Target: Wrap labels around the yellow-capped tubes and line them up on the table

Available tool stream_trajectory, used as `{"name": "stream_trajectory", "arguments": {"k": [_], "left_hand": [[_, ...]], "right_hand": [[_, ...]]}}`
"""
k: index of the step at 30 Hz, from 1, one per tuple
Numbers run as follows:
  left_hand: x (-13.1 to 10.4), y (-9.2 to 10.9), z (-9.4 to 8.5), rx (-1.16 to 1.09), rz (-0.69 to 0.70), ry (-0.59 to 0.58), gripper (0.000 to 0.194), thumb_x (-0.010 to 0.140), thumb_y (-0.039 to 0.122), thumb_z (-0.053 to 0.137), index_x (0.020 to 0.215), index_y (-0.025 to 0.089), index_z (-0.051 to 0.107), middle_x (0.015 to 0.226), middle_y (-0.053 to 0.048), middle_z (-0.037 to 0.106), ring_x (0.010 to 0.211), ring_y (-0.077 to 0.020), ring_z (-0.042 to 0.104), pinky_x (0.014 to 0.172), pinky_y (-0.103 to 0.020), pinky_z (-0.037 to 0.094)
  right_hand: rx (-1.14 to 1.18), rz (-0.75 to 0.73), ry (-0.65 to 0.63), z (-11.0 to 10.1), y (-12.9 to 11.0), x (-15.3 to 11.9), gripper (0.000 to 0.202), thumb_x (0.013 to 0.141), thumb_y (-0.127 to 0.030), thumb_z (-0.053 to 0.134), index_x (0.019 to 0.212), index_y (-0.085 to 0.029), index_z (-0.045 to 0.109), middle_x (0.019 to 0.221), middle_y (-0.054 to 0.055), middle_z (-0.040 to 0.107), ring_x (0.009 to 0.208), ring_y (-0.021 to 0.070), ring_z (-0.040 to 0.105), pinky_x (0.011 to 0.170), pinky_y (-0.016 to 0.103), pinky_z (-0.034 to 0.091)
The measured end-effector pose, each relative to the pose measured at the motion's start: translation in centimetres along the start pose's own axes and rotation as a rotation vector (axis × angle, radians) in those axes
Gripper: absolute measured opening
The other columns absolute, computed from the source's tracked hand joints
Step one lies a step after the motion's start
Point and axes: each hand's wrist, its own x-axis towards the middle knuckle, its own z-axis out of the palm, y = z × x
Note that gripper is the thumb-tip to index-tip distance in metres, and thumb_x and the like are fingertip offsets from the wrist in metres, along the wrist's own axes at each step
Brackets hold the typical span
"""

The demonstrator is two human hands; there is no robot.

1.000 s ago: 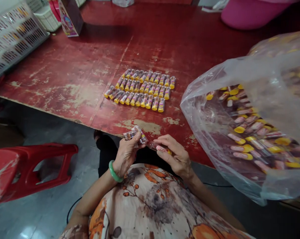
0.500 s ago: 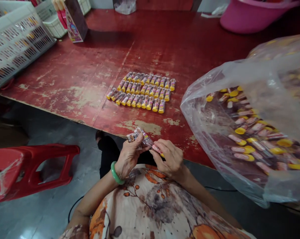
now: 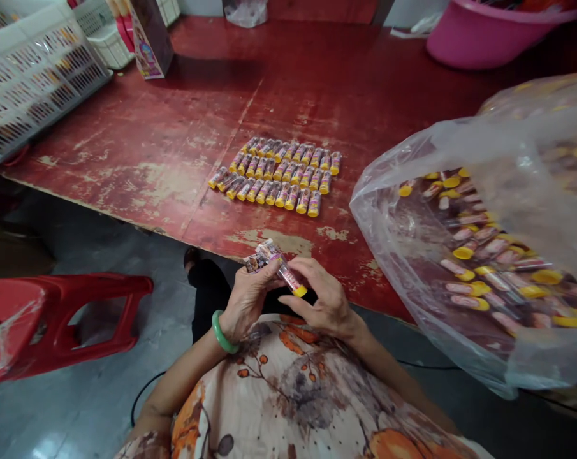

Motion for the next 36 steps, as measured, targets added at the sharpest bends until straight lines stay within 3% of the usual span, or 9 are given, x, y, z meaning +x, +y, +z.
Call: {"name": "stream_trajectory", "arguments": {"k": [2,4,9,17,36], "left_hand": [[0.1,0.5,-0.1,-0.025,0.008,0.015,0.032,0.063,0.030,0.084,0.087,0.013,0.070,0.085,-0.003,0.071,0.072,-0.0144,0.066,0.069,-0.027,0.054],[0.1,0.7,-0.2,-0.040,0.020,0.008,0.030,0.065,0.030,0.083,0.087,0.014,0.070,0.086,-0.003,0.071,0.073,-0.0143,0.066,0.070,-0.028,0.055],[-0.3,0.3,0.1,-0.010,-0.021,-0.073,0.028,0.067,0.030,0.081,0.086,0.013,0.070,0.084,-0.004,0.071,0.071,-0.0142,0.066,0.070,-0.028,0.056],[-1.0,-0.1,0.7,0.028,-0.067,-0.084,0.030,0.058,0.030,0.087,0.076,0.013,0.071,0.072,-0.002,0.070,0.059,-0.0124,0.064,0.061,-0.024,0.055],[-1.0,-0.8,1.0,0.048,-0.062,-0.111,0.028,0.061,0.028,0.085,0.079,0.012,0.071,0.076,-0.004,0.070,0.066,-0.0135,0.065,0.069,-0.026,0.055]], "right_hand": [[0.103,0.057,-0.106,-1.4,0.0,0.3,0.049,0.085,-0.028,0.062,0.130,-0.016,0.048,0.118,0.015,0.059,0.091,0.0221,0.064,0.081,0.037,0.057],[0.123,0.074,-0.128,-2.3,-0.1,0.3,0.045,0.086,-0.021,0.058,0.130,-0.017,0.048,0.121,0.015,0.057,0.087,0.0193,0.064,0.078,0.034,0.057],[0.025,0.029,0.104,-1.6,-0.6,0.0,0.033,0.082,-0.006,0.057,0.114,-0.018,0.060,0.103,0.011,0.065,0.088,0.0189,0.065,0.073,0.030,0.056],[-0.089,0.040,0.309,0.4,-1.2,-0.1,0.023,0.084,-0.008,0.058,0.101,-0.022,0.065,0.089,0.006,0.069,0.078,0.0168,0.067,0.068,0.030,0.057],[-0.267,-0.034,0.350,0.9,-0.9,-1.0,0.027,0.081,-0.006,0.061,0.101,-0.024,0.064,0.088,0.005,0.071,0.077,0.0191,0.070,0.066,0.031,0.060]]}}
